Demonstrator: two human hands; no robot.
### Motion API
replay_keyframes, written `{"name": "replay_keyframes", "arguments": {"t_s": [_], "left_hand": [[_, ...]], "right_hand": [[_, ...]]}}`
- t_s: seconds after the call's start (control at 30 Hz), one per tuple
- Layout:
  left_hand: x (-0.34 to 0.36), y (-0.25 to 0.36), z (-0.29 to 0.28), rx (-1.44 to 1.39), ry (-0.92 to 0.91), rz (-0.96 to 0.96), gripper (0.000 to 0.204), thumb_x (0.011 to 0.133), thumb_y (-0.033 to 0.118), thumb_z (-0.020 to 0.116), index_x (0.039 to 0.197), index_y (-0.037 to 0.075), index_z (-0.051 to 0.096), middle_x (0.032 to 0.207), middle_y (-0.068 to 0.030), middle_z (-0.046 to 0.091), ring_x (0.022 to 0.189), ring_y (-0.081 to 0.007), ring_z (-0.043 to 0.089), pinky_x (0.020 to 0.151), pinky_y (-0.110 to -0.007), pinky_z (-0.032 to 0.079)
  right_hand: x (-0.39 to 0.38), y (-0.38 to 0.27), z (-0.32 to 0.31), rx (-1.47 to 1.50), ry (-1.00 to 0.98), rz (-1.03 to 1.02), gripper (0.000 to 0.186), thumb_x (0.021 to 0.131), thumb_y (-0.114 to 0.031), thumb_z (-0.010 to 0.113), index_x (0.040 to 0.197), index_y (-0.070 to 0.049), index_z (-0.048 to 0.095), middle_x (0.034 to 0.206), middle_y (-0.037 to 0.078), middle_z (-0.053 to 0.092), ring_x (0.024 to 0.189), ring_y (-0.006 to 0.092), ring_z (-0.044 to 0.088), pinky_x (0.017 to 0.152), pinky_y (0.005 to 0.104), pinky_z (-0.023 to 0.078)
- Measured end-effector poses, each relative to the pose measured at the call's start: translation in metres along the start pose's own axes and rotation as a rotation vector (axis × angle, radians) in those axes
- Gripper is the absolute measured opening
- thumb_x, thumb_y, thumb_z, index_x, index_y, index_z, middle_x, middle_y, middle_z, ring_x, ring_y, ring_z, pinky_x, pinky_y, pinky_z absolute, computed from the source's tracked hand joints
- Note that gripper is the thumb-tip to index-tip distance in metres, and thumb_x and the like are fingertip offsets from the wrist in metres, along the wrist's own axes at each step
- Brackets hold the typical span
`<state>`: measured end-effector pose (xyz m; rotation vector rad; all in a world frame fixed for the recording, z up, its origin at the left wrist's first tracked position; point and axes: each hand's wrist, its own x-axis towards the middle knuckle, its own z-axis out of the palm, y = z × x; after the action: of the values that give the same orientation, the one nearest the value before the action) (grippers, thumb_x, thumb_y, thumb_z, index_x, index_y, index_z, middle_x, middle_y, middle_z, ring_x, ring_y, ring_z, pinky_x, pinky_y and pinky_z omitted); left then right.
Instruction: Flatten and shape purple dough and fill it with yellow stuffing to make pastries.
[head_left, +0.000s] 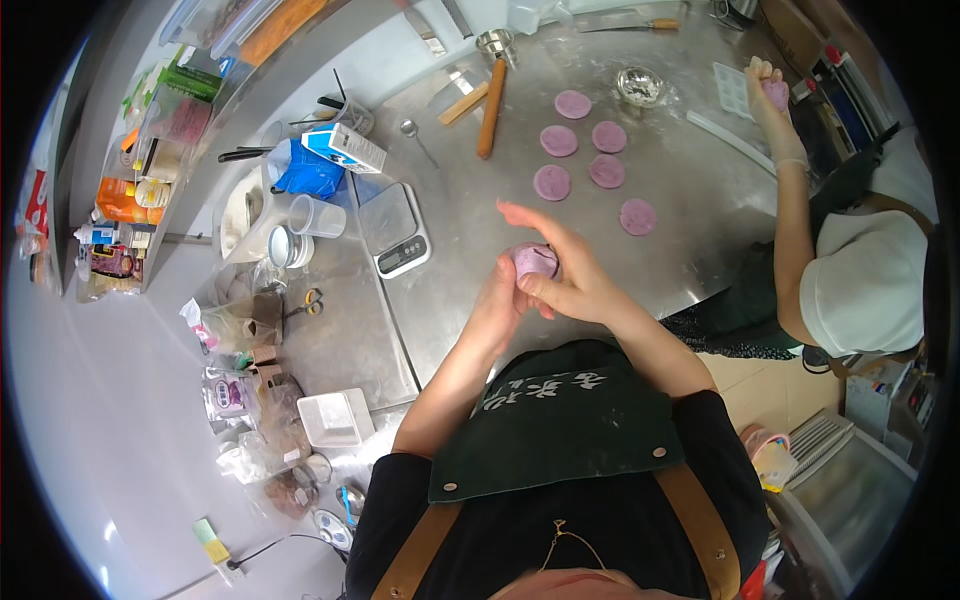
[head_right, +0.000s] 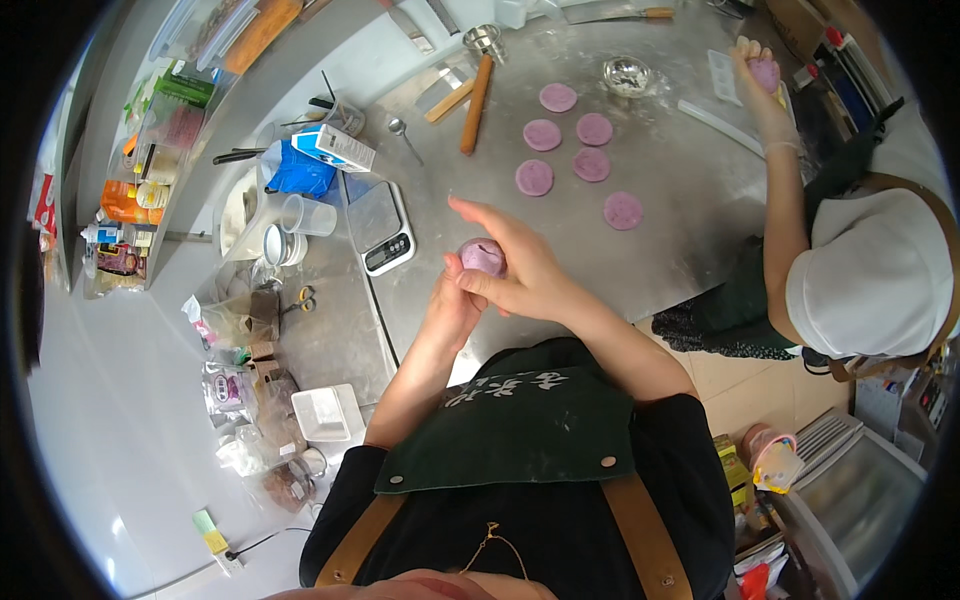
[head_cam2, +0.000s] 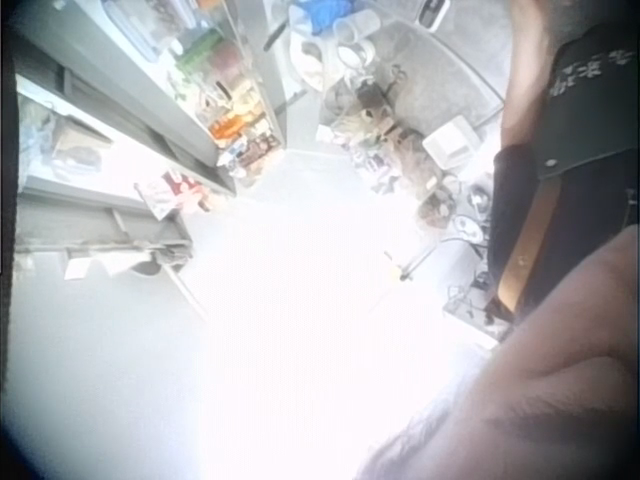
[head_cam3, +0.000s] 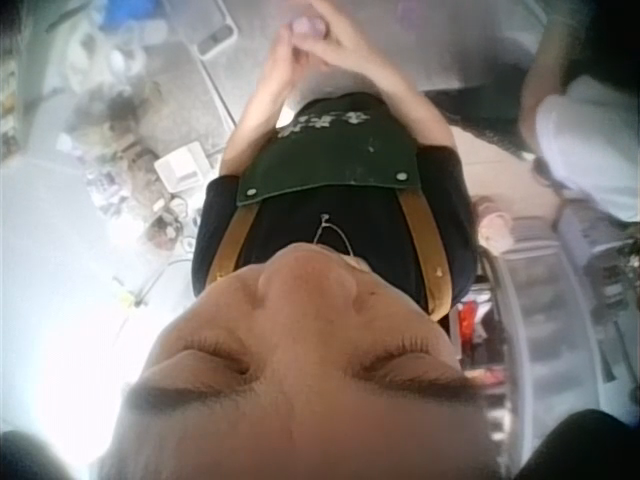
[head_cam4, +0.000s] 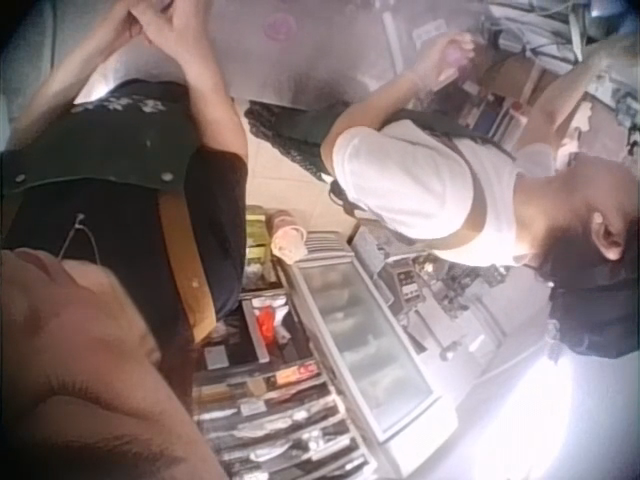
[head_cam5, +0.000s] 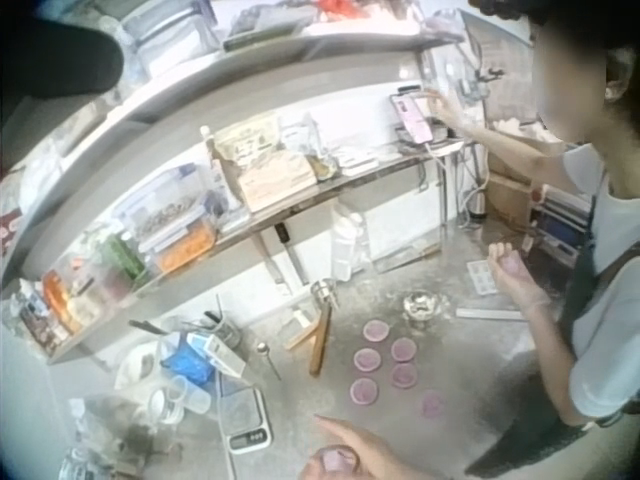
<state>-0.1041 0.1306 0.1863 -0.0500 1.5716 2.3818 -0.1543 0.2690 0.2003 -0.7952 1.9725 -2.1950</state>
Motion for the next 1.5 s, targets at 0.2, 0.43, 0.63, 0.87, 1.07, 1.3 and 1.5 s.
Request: {"name": "replay_keyframes", "arguments": {"t_s": [0.2,0.43,0.63,0.87,1.07,1.3,1.5], "left_hand": [[0.002,-0.009,-0.002,-0.03,-0.056,-0.012,0.069,0.098,0.061,0.027,0.125,0.001,0.047,0.097,-0.0114,0.06,0.08,-0.0211,0.061,0.072,-0.034,0.051],[0.002,-0.013,0.005,-0.01,0.016,0.047,0.069,0.098,0.061,0.03,0.127,0.001,0.047,0.098,-0.0097,0.06,0.081,-0.0207,0.061,0.072,-0.034,0.051],[0.0,-0.006,-0.005,-0.101,-0.047,-0.049,0.07,0.096,0.063,0.032,0.126,0.001,0.046,0.101,-0.0091,0.061,0.085,-0.0193,0.063,0.07,-0.034,0.053],[-0.002,-0.018,0.004,0.014,-0.078,0.034,0.073,0.096,0.064,0.031,0.129,0.0,0.043,0.099,-0.0097,0.06,0.083,-0.0199,0.062,0.071,-0.032,0.051],[-0.004,-0.01,0.0,-0.008,-0.059,0.02,0.072,0.096,0.064,0.031,0.128,0.0,0.043,0.101,-0.0102,0.059,0.08,-0.0196,0.06,0.072,-0.033,0.05],[-0.004,-0.016,0.006,-0.088,-0.135,0.058,0.071,0.096,0.063,0.032,0.129,0.001,0.042,0.099,-0.0095,0.058,0.078,-0.0199,0.06,0.073,-0.032,0.05],[-0.008,-0.017,0.011,-0.044,-0.013,0.114,0.072,0.096,0.064,0.03,0.128,0.001,0.043,0.097,-0.0084,0.058,0.077,-0.0193,0.06,0.071,-0.032,0.05]], "right_hand": [[0.005,0.026,-0.006,0.009,-0.124,-0.059,0.03,0.098,-0.017,0.051,0.117,0.001,0.063,0.116,0.014,0.067,0.103,0.0209,0.064,0.092,0.035,0.047],[0.0,0.009,-0.011,0.106,-0.141,0.177,0.031,0.097,-0.014,0.049,0.122,0.0,0.062,0.127,0.016,0.061,0.109,0.0222,0.062,0.104,0.0378,0.039],[0.005,0.002,-0.006,-0.008,-0.014,-0.17,0.029,0.095,-0.01,0.051,0.119,0.0,0.063,0.125,0.016,0.062,0.112,0.0255,0.062,0.104,0.0388,0.039],[0.004,0.028,-0.009,0.209,-0.125,-0.078,0.023,0.095,-0.013,0.053,0.107,0.002,0.066,0.112,0.016,0.068,0.113,0.0288,0.062,0.11,0.0458,0.035],[0.002,-0.005,-0.001,0.227,0.072,0.024,0.025,0.094,-0.016,0.056,0.109,0.003,0.065,0.114,0.015,0.068,0.113,0.0274,0.062,0.109,0.0443,0.035],[0.004,0.028,-0.009,0.157,-0.11,-0.141,0.023,0.096,-0.018,0.055,0.098,0.0,0.068,0.105,0.012,0.071,0.089,0.0184,0.068,0.108,0.0432,0.038],[0.001,-0.01,-0.009,0.211,-0.098,0.048,0.023,0.094,-0.02,0.058,0.104,-0.003,0.068,0.104,0.01,0.071,0.081,0.0178,0.069,0.104,0.041,0.041]]}}
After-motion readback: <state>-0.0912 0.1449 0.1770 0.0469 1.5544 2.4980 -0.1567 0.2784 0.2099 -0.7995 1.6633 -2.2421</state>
